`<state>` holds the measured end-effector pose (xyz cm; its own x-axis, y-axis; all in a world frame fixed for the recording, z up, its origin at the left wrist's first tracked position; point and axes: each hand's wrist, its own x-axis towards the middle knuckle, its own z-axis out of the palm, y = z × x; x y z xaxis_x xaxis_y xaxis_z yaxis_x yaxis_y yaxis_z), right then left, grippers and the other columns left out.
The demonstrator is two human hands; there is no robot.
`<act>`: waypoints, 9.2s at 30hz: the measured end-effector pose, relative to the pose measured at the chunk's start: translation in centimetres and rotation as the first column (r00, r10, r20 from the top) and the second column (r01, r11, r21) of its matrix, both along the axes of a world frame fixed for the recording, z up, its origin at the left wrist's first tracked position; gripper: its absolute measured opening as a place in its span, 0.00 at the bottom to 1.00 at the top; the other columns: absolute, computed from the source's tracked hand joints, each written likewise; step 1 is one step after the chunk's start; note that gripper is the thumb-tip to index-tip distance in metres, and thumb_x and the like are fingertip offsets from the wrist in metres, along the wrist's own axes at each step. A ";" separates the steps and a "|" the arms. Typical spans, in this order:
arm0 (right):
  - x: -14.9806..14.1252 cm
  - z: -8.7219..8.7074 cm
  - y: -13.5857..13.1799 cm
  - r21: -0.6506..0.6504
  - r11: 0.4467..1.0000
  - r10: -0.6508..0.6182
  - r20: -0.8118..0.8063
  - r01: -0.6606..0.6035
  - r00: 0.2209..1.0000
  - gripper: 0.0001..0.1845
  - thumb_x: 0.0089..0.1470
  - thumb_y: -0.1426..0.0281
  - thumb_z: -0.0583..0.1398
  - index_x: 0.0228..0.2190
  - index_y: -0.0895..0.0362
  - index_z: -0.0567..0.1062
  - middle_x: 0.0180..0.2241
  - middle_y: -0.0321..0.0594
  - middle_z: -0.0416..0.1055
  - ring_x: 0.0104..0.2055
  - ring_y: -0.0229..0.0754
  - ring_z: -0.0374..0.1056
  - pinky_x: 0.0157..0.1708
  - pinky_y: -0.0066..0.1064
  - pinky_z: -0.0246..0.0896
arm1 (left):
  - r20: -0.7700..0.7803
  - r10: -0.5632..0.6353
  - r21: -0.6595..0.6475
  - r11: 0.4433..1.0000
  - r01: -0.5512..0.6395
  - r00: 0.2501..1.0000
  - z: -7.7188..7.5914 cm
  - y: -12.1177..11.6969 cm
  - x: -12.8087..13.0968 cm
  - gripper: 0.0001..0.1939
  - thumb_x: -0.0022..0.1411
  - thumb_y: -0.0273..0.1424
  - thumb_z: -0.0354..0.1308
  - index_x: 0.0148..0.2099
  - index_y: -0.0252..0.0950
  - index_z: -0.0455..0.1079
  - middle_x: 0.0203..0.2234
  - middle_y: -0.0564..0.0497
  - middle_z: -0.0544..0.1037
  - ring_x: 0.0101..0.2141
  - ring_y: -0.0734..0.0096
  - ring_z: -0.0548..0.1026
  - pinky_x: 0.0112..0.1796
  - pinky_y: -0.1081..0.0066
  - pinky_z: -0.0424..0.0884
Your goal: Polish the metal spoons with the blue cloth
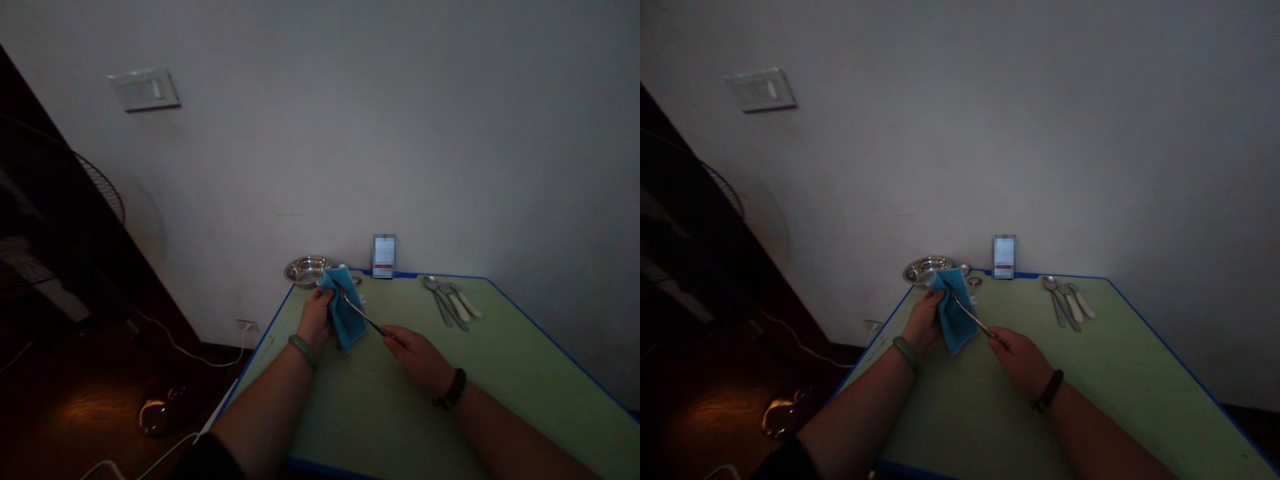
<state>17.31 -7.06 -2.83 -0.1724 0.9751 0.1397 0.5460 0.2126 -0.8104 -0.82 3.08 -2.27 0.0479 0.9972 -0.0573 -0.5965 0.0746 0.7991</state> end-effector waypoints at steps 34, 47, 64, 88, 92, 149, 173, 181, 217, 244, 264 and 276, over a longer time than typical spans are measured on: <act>0.5 0.0 0.9 -0.259 0.924 -0.376 -0.486 0.281 0.789 0.18 0.45 0.55 0.57 0.29 0.58 0.70 0.29 0.38 0.72 0.18 0.30 0.60 0.20 0.26 0.56 | -0.143 -0.073 -0.071 0.995 0.063 0.987 0.1 -0.5 0.0 0.09 0.45 0.24 0.61 0.33 0.34 0.72 0.22 0.52 0.76 0.21 0.75 0.72 0.28 0.71 0.70; 0.7 -0.4 1.1 -0.267 0.926 -0.370 -0.489 0.268 0.790 0.17 0.45 0.56 0.56 0.29 0.58 0.69 0.25 0.36 0.71 0.18 0.30 0.60 0.19 0.25 0.56 | -0.185 -0.030 -0.050 0.999 0.021 0.982 -0.4 -0.2 -0.1 0.11 0.48 0.36 0.60 0.31 0.33 0.70 0.21 0.50 0.75 0.21 0.71 0.72 0.27 0.68 0.69; 1.7 -0.5 1.5 -0.253 0.928 -0.369 -0.541 0.273 0.755 0.14 0.45 0.60 0.58 0.22 0.59 0.69 0.21 0.37 0.69 0.18 0.31 0.60 0.18 0.26 0.55 | -0.295 -0.113 0.122 0.980 0.155 0.949 0.0 -0.5 -0.3 0.14 0.42 0.26 0.63 0.35 0.34 0.69 0.25 0.51 0.76 0.26 0.73 0.72 0.32 0.70 0.69; 1.7 -0.8 1.6 -0.232 0.942 -0.336 -0.586 0.244 0.738 0.17 0.45 0.56 0.57 0.24 0.58 0.67 0.19 0.34 0.68 0.16 0.31 0.60 0.17 0.25 0.53 | -0.108 -0.258 0.037 0.964 0.264 0.960 0.1 -0.9 -0.1 0.17 0.45 0.23 0.54 0.41 0.37 0.66 0.28 0.54 0.75 0.26 0.72 0.72 0.31 0.69 0.69; 1.3 -0.5 1.4 -0.244 0.943 -0.327 -0.544 0.227 0.773 0.17 0.46 0.56 0.56 0.26 0.58 0.67 0.19 0.34 0.68 0.16 0.31 0.61 0.17 0.25 0.54 | -0.131 -0.270 0.079 0.956 0.282 0.954 0.1 -1.0 -0.1 0.26 0.41 0.17 0.55 0.45 0.39 0.63 0.31 0.54 0.75 0.30 0.72 0.73 0.35 0.69 0.69; 0.8 -1.1 0.8 -0.135 0.990 -0.069 -0.262 0.034 0.963 0.14 0.51 0.58 0.51 0.31 0.55 0.65 0.13 0.27 0.60 0.15 0.32 0.56 0.20 0.26 0.52 | -0.064 -0.064 0.033 0.997 0.066 0.996 0.0 -0.1 -0.3 0.18 0.37 0.22 0.63 0.35 0.36 0.66 0.24 0.56 0.75 0.24 0.74 0.72 0.33 0.68 0.69; 0.5 -1.0 1.0 -0.187 0.980 -0.124 -0.294 0.070 0.948 0.14 0.51 0.58 0.50 0.30 0.56 0.64 0.13 0.27 0.59 0.15 0.31 0.56 0.19 0.24 0.51 | -0.032 -0.080 -0.052 0.996 0.078 0.996 0.2 -0.5 -0.1 0.08 0.49 0.25 0.58 0.35 0.34 0.68 0.27 0.50 0.77 0.29 0.68 0.75 0.37 0.64 0.70; 0.6 -1.1 0.8 -0.148 0.988 -0.072 -0.220 0.040 0.973 0.13 0.53 0.59 0.49 0.33 0.56 0.65 0.13 0.27 0.59 0.16 0.32 0.56 0.21 0.25 0.52 | -0.068 -0.103 -0.024 0.995 0.102 0.992 0.1 -0.6 -0.1 0.14 0.43 0.21 0.61 0.35 0.35 0.67 0.25 0.54 0.76 0.25 0.71 0.73 0.35 0.65 0.71; 0.5 -1.1 0.7 -0.118 0.991 -0.082 -0.199 0.059 0.976 0.15 0.53 0.59 0.49 0.34 0.57 0.65 0.14 0.27 0.59 0.17 0.33 0.57 0.22 0.26 0.53 | -0.078 -0.132 -0.008 0.991 0.131 0.988 0.2 -0.7 -0.1 0.16 0.43 0.22 0.61 0.37 0.36 0.67 0.26 0.54 0.76 0.25 0.72 0.73 0.34 0.66 0.71; 0.3 -1.1 0.8 -0.168 0.982 -0.132 -0.293 0.085 0.947 0.17 0.52 0.57 0.49 0.35 0.57 0.65 0.13 0.27 0.59 0.16 0.33 0.56 0.20 0.26 0.52 | -0.009 -0.188 -0.112 0.976 0.186 0.982 0.2 -0.6 0.0 0.13 0.50 0.29 0.57 0.41 0.34 0.67 0.30 0.47 0.77 0.31 0.63 0.75 0.37 0.61 0.71; 0.3 -1.1 0.7 -0.144 0.987 -0.108 -0.215 0.078 0.971 0.16 0.52 0.57 0.49 0.35 0.56 0.65 0.14 0.27 0.59 0.16 0.33 0.58 0.21 0.26 0.53 | 0.073 -0.218 -0.081 0.971 0.223 0.973 0.7 -1.2 0.2 0.16 0.42 0.20 0.53 0.37 0.37 0.66 0.26 0.53 0.74 0.31 0.67 0.74 0.39 0.63 0.68; 0.3 -0.9 0.6 -0.146 0.989 -0.060 -0.210 0.030 0.976 0.13 0.53 0.59 0.49 0.33 0.56 0.64 0.12 0.26 0.58 0.15 0.32 0.55 0.20 0.25 0.51 | 0.048 -0.156 0.040 0.987 0.154 0.987 0.0 -0.7 0.2 0.14 0.46 0.20 0.58 0.38 0.36 0.65 0.30 0.52 0.76 0.31 0.71 0.74 0.38 0.65 0.70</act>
